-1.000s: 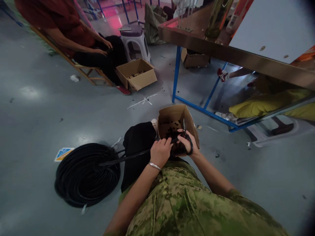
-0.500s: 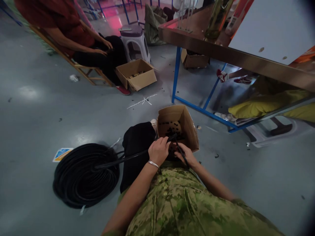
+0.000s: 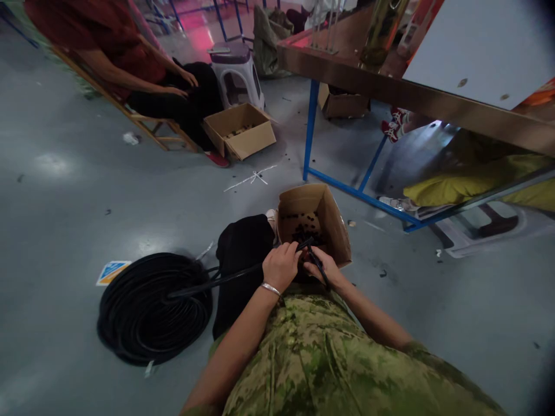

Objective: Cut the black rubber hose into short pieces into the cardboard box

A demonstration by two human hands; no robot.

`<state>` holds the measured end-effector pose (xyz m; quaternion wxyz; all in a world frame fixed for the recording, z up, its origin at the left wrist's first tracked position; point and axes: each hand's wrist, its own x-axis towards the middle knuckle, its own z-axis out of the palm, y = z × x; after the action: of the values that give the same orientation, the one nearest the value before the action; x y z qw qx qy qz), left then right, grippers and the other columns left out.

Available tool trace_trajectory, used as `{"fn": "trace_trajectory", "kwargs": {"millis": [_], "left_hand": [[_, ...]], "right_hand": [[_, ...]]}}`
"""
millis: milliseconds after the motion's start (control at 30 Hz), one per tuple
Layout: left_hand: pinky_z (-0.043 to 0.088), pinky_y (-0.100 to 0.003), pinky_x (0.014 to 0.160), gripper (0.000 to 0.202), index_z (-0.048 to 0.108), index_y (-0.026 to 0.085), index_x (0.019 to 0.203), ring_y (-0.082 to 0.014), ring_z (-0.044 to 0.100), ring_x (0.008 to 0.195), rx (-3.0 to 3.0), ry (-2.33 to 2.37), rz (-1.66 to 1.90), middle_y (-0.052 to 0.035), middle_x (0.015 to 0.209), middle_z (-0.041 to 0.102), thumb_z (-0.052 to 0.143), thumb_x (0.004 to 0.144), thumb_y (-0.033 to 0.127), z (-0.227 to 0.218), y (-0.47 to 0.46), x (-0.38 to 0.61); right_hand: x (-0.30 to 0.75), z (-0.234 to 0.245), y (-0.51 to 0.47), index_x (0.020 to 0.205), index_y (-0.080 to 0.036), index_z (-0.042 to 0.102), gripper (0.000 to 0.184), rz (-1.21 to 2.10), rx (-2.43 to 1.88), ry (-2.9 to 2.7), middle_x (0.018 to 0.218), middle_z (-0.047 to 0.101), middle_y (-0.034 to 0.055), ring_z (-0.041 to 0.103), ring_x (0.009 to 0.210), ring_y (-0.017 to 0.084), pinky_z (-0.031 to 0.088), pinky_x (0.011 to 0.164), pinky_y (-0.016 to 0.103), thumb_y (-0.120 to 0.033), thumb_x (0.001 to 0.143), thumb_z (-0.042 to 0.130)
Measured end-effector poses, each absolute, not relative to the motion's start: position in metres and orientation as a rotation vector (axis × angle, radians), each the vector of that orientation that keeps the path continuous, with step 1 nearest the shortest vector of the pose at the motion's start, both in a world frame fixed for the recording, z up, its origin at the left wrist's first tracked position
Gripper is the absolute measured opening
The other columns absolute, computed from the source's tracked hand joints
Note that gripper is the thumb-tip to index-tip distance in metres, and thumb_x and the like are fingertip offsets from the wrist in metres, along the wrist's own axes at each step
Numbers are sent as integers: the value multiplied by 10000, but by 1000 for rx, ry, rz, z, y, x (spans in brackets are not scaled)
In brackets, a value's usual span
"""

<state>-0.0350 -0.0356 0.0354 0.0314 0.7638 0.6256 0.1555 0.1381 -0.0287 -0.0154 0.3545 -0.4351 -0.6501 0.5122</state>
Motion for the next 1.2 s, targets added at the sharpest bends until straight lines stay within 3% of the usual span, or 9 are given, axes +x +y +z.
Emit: {"fn": "trace_trajectory", "kwargs": {"millis": [867,1200], "left_hand": [[386,-326,734,302,627,210,1109,-189,604,830,2440,1829,346,-62,897,659,388,979,341,36,-35,-36],[388,-322,730,297,627,210,1110,-186,607,825,2439,1839,342,-58,887,661,391,978,334,37,-35,-37]], "right_hand": [[139,-15,-30,1209,-186,580,438,1450,-1104,-1630,929,625,52,594,869,186,529,709,272,-378,821,650],[134,-7,-33,1222,-168,568,421,1328,-1207,-1675,917,667,50,615,816,176,521,739,280,-419,884,556]]}}
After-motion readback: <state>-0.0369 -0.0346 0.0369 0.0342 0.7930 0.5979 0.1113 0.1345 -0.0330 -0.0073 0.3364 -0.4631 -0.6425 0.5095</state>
